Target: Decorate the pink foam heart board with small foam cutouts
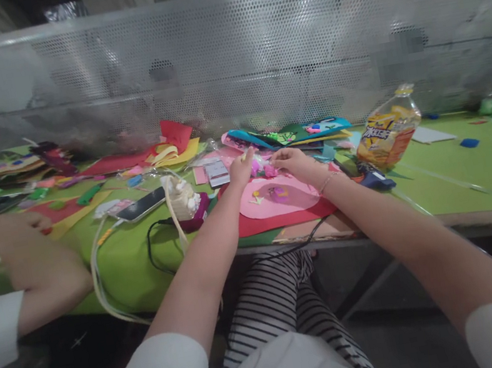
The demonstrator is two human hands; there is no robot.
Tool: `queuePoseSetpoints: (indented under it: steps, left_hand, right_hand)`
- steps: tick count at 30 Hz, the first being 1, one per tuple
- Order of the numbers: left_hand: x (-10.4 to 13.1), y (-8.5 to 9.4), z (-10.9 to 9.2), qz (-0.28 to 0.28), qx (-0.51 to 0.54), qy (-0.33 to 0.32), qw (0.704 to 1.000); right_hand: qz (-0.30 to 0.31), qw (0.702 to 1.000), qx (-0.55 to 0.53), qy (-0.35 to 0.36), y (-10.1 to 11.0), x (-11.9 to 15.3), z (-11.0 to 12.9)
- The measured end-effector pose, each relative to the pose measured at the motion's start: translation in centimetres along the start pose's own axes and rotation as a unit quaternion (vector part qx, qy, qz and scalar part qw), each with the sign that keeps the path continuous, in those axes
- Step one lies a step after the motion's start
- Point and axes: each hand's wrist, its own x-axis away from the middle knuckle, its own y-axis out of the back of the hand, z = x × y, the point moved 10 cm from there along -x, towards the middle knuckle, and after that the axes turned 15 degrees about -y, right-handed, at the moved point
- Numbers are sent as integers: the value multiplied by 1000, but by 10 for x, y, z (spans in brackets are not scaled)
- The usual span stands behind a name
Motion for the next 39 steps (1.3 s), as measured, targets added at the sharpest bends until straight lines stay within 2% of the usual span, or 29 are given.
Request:
queuePoseSetpoints:
  steps: [3, 10, 13, 16, 20, 24, 30, 39]
  left_hand:
    - [1, 4, 5, -29, 11, 19, 999]
    - [2, 5, 2, -35, 8, 6, 999]
    - [0, 3, 4, -34, 12, 2, 999]
    - [-2, 1, 7, -32, 12, 4, 999]
    - [-2, 1, 7, -27, 0, 15, 1000]
    - [-1, 1, 4, -26, 2, 18, 1000]
    - [-2, 3, 6, -40, 6, 15, 999]
    - [-2, -2, -1, -22, 21, -6, 1000]
  right_hand:
    - [4, 1000, -13, 9, -8, 1, 2]
    - [34, 999, -32, -8, -20, 0, -1]
    - [28, 1000, 9, 11, -23, 6, 7]
    - [4, 992, 119, 50, -31, 13, 18]
    - [-32, 937, 320, 138, -53, 25, 32]
    - [6, 890, 406, 206, -78, 36, 33]
    - [16, 850, 492, 187, -89, 40, 20]
    - [20, 724, 661, 196, -101, 42, 4]
